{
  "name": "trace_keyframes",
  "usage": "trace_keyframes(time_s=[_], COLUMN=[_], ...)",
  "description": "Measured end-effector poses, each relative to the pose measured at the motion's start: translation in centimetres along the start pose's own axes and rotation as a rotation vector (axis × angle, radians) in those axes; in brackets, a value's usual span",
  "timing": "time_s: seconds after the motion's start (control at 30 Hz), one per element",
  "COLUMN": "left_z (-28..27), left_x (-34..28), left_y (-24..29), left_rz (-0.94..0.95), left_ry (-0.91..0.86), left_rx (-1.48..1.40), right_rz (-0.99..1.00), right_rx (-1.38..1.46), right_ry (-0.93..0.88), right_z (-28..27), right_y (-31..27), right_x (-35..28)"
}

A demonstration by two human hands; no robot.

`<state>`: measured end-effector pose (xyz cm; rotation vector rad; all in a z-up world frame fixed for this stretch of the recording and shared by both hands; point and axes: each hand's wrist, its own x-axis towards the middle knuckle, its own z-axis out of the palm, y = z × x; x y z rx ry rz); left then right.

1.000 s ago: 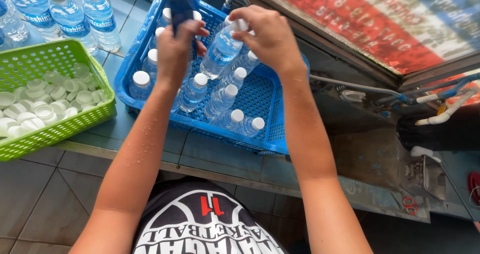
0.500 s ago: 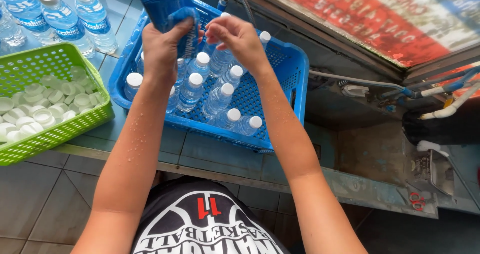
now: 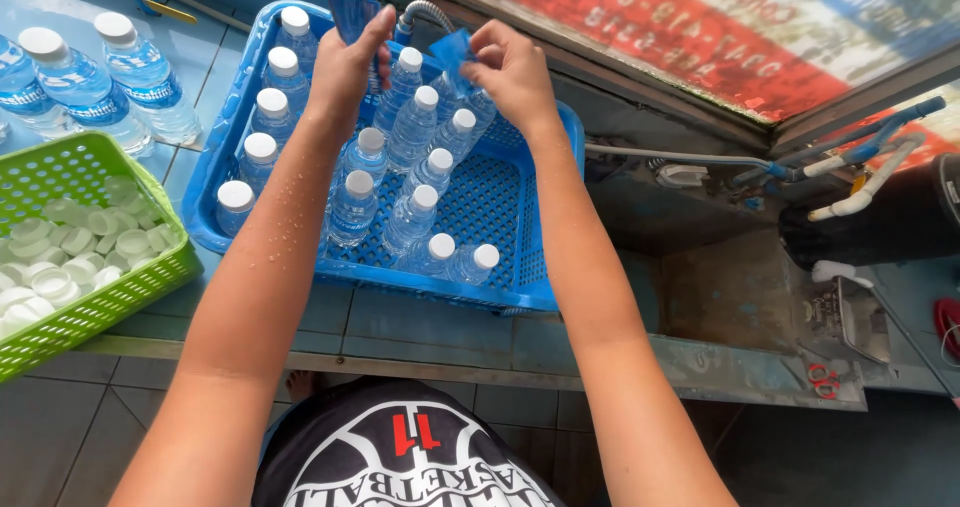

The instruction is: Applying plastic shrink-wrap seals to water bottle caps and using a heat gun to secure them.

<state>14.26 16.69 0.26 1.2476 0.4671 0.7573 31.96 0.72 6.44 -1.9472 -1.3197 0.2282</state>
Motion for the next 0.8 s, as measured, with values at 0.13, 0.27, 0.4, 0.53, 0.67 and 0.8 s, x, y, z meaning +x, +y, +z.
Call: trace_keyframes(time_s=[0.13, 0.27, 0.4, 0.53, 0.67, 0.8], left_z=[-0.7, -0.2, 0.0, -0.5, -0.9, -0.4], left_x=[1.0, 0.9, 0.6, 1.9, 2.4, 1.3], left_y=[-3.2, -3.1, -2.6, -4.7, -5.1, -4.5], left_rz=[0.007, 0.13, 0.153, 0.139, 0.118, 0.235], left_ry=[0.018, -0.071, -0.1, -0.065, -0.071, -0.232], left_rx=[0.011, 0.068, -0.064, -0.064, 0.176, 0.325], right_rz=[-0.04, 0.064, -0.023, 0.045, -0.003, -0.108], right_rx=[-0.091, -0.284, -0.581, -0.721, -0.758, -0.693], right_ry=[-0.198, -0.276, -0.205, -0.318, -0.261, -0.099], right_z=[2.6, 5.5, 7.2, 8.8, 7.2, 4.4], right_y=[1.4, 2.7, 3.2, 4.2, 0.8, -2.7], right_x=[1.3, 2.3, 2.9, 2.5, 2.6, 2.9])
